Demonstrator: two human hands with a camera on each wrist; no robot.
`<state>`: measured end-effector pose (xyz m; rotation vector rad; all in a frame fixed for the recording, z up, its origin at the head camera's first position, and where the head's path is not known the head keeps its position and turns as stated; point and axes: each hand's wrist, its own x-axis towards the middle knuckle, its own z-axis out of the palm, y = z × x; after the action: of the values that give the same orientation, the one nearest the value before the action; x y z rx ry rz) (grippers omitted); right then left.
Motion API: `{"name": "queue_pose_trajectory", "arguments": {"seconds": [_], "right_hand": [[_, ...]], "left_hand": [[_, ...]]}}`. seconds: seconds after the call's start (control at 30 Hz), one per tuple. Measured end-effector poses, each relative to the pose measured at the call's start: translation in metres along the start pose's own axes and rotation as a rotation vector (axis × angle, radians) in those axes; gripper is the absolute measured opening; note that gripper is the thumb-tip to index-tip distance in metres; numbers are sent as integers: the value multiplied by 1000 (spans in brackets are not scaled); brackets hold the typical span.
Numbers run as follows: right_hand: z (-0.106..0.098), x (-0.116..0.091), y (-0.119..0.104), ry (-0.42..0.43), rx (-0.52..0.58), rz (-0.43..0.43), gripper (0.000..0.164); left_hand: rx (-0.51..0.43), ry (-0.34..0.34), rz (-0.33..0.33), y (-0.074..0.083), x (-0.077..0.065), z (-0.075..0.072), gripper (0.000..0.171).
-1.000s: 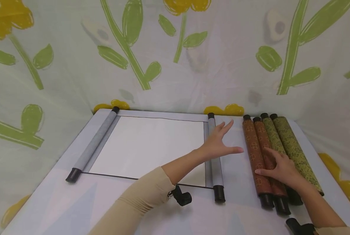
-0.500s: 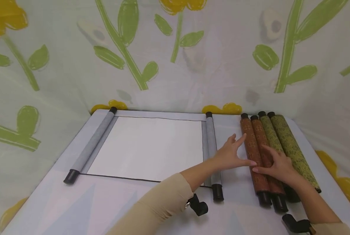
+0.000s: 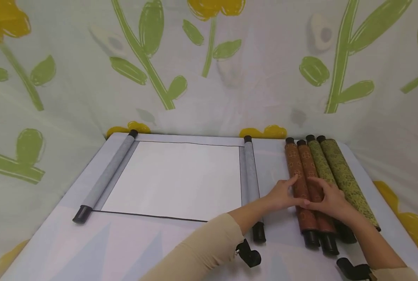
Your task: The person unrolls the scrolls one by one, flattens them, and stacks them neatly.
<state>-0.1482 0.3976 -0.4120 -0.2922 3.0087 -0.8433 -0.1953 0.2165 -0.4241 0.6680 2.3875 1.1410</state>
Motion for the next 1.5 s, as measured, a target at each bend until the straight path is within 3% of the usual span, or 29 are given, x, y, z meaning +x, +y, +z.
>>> {"name": "queue_pose_trajectory", "arguments": {"seconds": [0.13, 0.4, 0.6, 0.87, 1.07, 1.17, 1.27, 1.5], "right_hand": [[1, 1, -3, -26, 27, -4, 85], [3, -1, -5, -63, 113, 40, 78], [1, -3, -7, -130, 179, 64, 82], [2, -6, -7, -214, 303, 121, 88], [9, -11, -2, -230, 468, 134, 85], [15, -12, -2, -219, 550, 134, 83], [18, -11, -5, -196, 561, 96, 82], [19, -8, -17, -169, 602, 18, 82]], "left_hand": [[-88, 20, -5, -2, 1, 0, 74], [-138, 48, -79, 4, 1, 4, 73], [-176, 42, -78, 3, -6, 3, 77], [-233, 41, -105, 4, -12, 8, 72], [-257, 90, -162, 6, -17, 11, 65], [-280, 120, -160, 4, -19, 10, 64], [-286, 131, -134, 1, -21, 8, 68], [-290, 82, -55, -7, -20, -3, 76]]}}
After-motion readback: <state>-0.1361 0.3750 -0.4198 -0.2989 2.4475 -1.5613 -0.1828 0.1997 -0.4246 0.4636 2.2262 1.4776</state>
